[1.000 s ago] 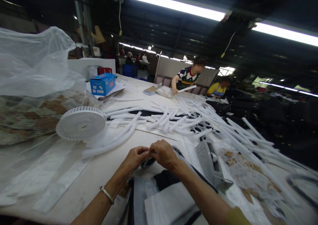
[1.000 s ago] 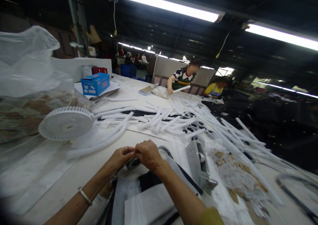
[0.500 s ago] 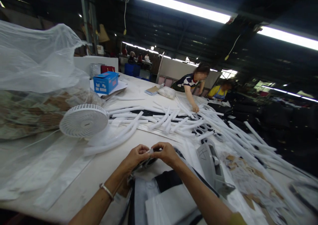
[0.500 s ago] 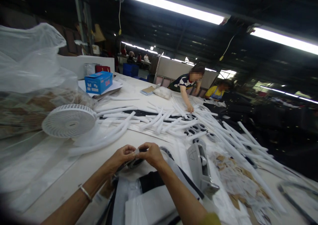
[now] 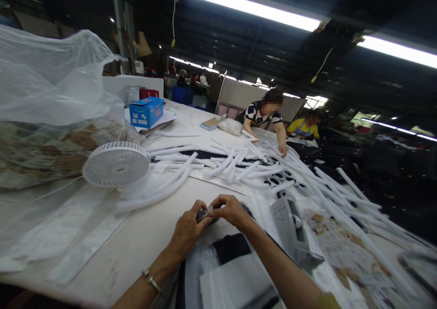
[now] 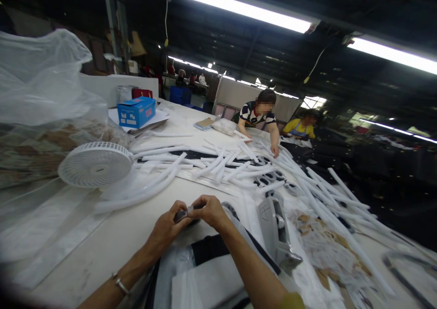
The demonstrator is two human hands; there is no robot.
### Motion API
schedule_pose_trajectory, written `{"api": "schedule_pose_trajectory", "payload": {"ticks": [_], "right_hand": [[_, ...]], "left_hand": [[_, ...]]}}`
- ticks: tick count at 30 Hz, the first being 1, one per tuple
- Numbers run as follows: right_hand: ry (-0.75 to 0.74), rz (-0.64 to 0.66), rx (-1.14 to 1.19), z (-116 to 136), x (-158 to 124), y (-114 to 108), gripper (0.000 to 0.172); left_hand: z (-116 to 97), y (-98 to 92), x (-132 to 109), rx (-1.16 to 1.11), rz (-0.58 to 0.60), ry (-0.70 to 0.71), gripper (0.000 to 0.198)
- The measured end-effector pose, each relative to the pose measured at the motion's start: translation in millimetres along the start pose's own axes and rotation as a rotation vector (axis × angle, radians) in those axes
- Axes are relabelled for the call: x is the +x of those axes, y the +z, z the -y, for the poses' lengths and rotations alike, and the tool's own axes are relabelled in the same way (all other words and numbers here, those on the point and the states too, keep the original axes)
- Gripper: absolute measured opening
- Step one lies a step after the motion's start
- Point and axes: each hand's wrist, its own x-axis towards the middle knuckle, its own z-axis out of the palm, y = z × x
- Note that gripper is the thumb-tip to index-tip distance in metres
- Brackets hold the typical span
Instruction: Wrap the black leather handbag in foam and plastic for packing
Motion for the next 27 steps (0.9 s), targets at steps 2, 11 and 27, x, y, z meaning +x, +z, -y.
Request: {"api": "schedule_pose_trajectory", "payload": {"ticks": [2, 11, 27], "right_hand": [[-0.002, 0.007, 0.01, -1.2, -1.2, -0.7, 0.027], [0.03, 0.095, -0.068, 5.3, 7.2, -10.7, 0.027], [-0.159, 0.081, -0.306, 18.3, 13.9, 5.8, 0.03]], "left_hand": [[2.4, 1.3, 0.4, 0.021, -0.008, 0.022, 0.016], [1.8, -0.2, 2.7, -0.008, -0.003, 0.051, 0.011], [9.4, -3.2, 10.1, -0.247, 0.024, 0.015, 0.015]]}}
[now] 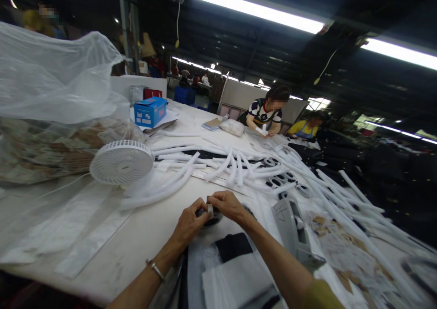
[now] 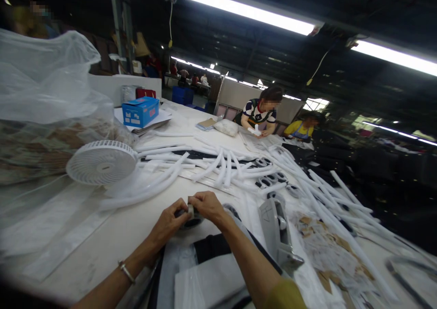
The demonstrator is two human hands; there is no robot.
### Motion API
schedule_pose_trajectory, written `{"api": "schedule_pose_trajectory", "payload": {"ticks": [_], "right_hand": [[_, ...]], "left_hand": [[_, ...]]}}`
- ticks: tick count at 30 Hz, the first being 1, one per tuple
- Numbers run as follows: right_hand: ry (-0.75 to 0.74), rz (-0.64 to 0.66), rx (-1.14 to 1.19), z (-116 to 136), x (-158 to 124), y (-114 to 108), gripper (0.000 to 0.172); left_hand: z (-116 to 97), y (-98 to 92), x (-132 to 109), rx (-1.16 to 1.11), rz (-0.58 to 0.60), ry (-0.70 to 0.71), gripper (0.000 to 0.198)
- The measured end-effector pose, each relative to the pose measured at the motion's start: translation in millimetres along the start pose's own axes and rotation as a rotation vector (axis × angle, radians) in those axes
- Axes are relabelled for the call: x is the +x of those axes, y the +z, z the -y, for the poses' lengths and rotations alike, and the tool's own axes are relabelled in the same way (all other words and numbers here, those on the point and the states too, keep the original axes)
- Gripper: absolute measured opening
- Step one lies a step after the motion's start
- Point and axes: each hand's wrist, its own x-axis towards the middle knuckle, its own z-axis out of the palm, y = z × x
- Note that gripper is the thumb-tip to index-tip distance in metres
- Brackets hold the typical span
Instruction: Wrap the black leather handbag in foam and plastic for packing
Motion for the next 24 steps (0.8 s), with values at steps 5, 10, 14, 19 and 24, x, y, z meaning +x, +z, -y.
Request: {"api": "schedule_pose_trajectory", "payload": {"ticks": [5, 10, 14, 19, 24], "right_hand": [[-0.013, 0.138, 0.067, -5.1, -3.9, -10.0, 0.025], [-0.043, 0.09, 0.022, -12.2, 0.1, -1.9, 0.022], [-0.115, 0.075, -0.089, -6.6, 0.8, -0.7, 0.019], [-0.251, 0.105, -0.316, 7.7, -1.9, -6.0, 0.018], [-0.36, 0.102, -0.58, 8.2, -2.2, -2.8, 0.013]], "left_hand": [[0.5, -0.4, 1.2, -0.046, -0.001, 0.017, 0.021], [1.3, -0.7, 3.0, -0.056, -0.012, 0.0, 0.021], [3.2, -0.8, 3.4, -0.055, -0.027, -0.066, 0.025], [3.7, -2.7, 5.0, -0.061, 0.022, -0.059, 0.025], [2.6, -8.8, 8.1, -0.056, 0.128, -0.02, 0.022]]}}
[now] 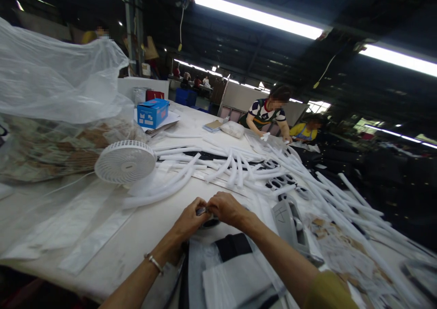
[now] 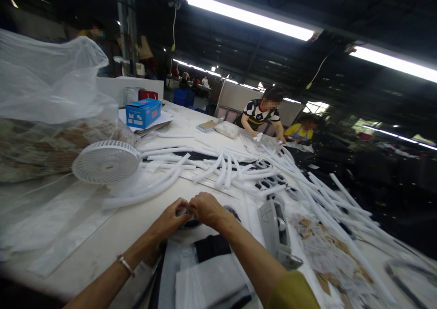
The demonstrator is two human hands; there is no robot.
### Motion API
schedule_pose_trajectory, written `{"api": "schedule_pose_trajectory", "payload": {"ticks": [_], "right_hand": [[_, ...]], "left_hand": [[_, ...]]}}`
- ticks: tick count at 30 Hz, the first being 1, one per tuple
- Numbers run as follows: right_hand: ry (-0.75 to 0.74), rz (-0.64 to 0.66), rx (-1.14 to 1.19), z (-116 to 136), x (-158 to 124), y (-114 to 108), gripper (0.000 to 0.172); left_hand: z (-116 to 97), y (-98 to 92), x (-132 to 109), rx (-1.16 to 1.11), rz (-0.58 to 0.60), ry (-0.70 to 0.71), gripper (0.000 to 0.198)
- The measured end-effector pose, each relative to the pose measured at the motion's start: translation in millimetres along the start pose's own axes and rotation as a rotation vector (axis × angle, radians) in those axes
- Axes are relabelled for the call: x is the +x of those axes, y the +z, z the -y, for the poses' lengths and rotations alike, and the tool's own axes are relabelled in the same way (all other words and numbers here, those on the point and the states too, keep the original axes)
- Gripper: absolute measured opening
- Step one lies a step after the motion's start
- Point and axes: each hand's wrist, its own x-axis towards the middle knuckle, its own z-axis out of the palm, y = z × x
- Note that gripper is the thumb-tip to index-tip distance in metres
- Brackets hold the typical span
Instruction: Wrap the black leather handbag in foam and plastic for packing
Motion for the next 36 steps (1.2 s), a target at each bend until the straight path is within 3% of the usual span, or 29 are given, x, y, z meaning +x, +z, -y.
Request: {"api": "schedule_pose_trajectory", "payload": {"ticks": [7, 14, 25, 36], "right_hand": [[-0.055, -0.031, -0.185, -2.9, -0.4, 8.5, 0.009], [-0.116, -0.016, -0.282, -5.6, 1.2, 10.5, 0.009], [-0.095, -0.023, -0.353, 4.5, -4.9, 9.9, 0.015], [-0.123, -0.09, -0.299, 8.7, -21.8, 23.6, 0.014]], "left_hand": [[-7.0, -8.0, -0.8, -0.015, 0.118, 0.019, 0.019], [-8.0, 1.2, 6.6, -0.112, 0.069, -0.05, 0.021], [-9.3, 4.6, 10.1, -0.256, 0.006, -0.173, 0.022], [0.9, 2.4, 15.4, -0.348, 0.027, -0.249, 0.023]]}}
